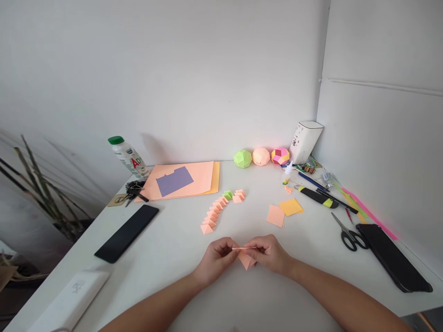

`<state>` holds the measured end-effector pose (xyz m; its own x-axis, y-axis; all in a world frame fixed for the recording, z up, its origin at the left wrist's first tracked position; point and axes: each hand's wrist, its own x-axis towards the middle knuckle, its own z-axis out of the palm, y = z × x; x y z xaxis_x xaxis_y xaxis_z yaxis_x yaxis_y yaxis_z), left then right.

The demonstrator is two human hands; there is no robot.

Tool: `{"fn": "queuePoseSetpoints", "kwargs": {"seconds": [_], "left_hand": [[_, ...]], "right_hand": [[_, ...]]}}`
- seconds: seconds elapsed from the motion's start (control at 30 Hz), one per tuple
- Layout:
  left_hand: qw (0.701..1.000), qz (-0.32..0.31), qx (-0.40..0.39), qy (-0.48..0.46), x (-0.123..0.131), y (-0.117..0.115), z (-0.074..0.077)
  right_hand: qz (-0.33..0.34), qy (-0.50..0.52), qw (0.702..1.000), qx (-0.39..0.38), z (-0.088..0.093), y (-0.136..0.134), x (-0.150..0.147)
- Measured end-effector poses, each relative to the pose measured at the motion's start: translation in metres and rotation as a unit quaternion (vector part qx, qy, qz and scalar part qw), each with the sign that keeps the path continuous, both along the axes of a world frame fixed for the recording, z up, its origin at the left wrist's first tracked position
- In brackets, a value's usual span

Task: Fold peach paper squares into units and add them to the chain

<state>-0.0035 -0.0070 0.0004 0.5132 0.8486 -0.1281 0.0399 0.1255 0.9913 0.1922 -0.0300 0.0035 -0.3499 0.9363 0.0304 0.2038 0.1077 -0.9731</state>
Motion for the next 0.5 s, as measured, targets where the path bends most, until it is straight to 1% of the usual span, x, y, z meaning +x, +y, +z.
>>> {"fn": "queuePoseSetpoints", "kwargs": {"seconds": [0.13, 0.27, 0.5], "left_hand": [[1.0, 0.015, -0.003, -0.003, -0.0005, 0.0004, -0.0003], [0.999, 0.034, -0.01, -0.01, -0.0002, 0.0005, 0.0027], [0.997, 0.068, -0.027, -0.023, -0.0004, 0.0021, 0.0022]], "right_hand": [[0.001, 0.006, 1.0, -0.006, -0.001, 0.0005, 0.0], [-0.003, -0.002, 1.0, -0.005, -0.0008, 0.0018, 0.0008], [0.0, 0.019, 0.999, -0.036, 0.0005, 0.004, 0.0027]]}}
